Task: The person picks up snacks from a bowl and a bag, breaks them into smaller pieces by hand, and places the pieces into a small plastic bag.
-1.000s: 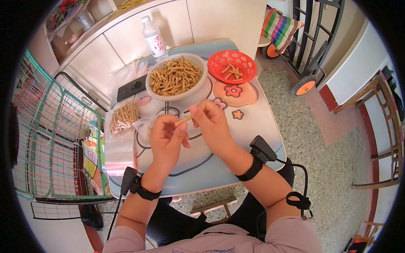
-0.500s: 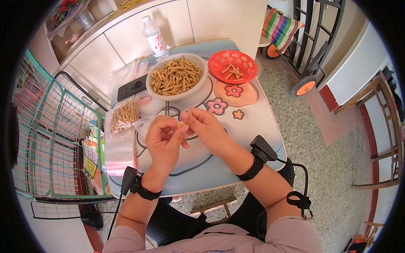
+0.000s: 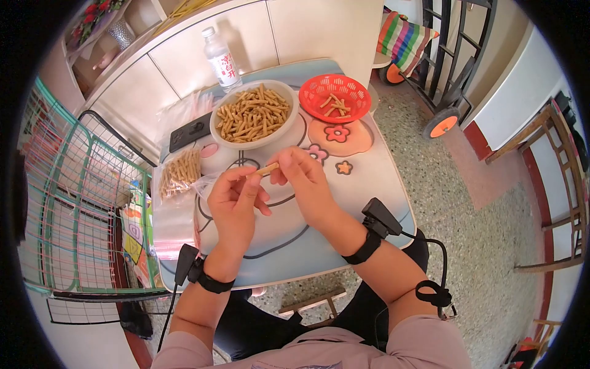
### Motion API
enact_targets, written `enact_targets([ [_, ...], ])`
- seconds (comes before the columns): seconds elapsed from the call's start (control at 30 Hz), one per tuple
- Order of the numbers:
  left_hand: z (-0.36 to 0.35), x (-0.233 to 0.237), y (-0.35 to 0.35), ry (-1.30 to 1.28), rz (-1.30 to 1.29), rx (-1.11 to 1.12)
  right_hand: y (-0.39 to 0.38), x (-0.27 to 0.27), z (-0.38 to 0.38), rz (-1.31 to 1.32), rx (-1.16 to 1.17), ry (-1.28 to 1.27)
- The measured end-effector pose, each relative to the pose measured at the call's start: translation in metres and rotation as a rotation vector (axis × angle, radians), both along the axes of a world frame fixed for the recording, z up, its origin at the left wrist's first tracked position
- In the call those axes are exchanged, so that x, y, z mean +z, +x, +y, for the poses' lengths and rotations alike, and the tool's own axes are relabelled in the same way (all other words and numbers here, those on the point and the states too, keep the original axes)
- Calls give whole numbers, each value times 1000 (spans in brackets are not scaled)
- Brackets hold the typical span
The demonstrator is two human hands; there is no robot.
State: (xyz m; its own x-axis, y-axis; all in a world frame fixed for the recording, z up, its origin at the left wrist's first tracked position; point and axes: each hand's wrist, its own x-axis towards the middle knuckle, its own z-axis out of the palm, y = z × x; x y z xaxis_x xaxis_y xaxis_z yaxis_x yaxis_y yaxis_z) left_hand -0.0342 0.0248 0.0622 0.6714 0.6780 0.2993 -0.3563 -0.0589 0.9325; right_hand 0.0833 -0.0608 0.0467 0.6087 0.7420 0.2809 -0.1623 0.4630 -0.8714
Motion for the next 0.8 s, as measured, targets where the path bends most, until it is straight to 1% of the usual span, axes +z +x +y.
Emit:
enact_targets([
  [0.03,1,0,0,-45,5,-6,-3,3,-1,-23,-10,27],
  [0.13,1,2,0,-66,34,-9,-4,-2,1,-113,31,174],
  [0.23,3,-4,1,-24,46,-33,-4,3,-2,-71,58,160],
  [0.33,3,-4,2,132,92,-52,-2,1,-3,-41,57,144],
  [0.43,3,-3,3,201,97,-66,-3,0,-3,-29,47,151],
  [0.53,4,-4,4,249,135,-95,-4,0,-3,-84,39,125],
  [0.63,2,-2,4,249,131,-90,-4,-2,0,-173,-47,142],
  [0.8,2,-2,4,251,149,-98,-4,-3,-1,-141,-36,129],
])
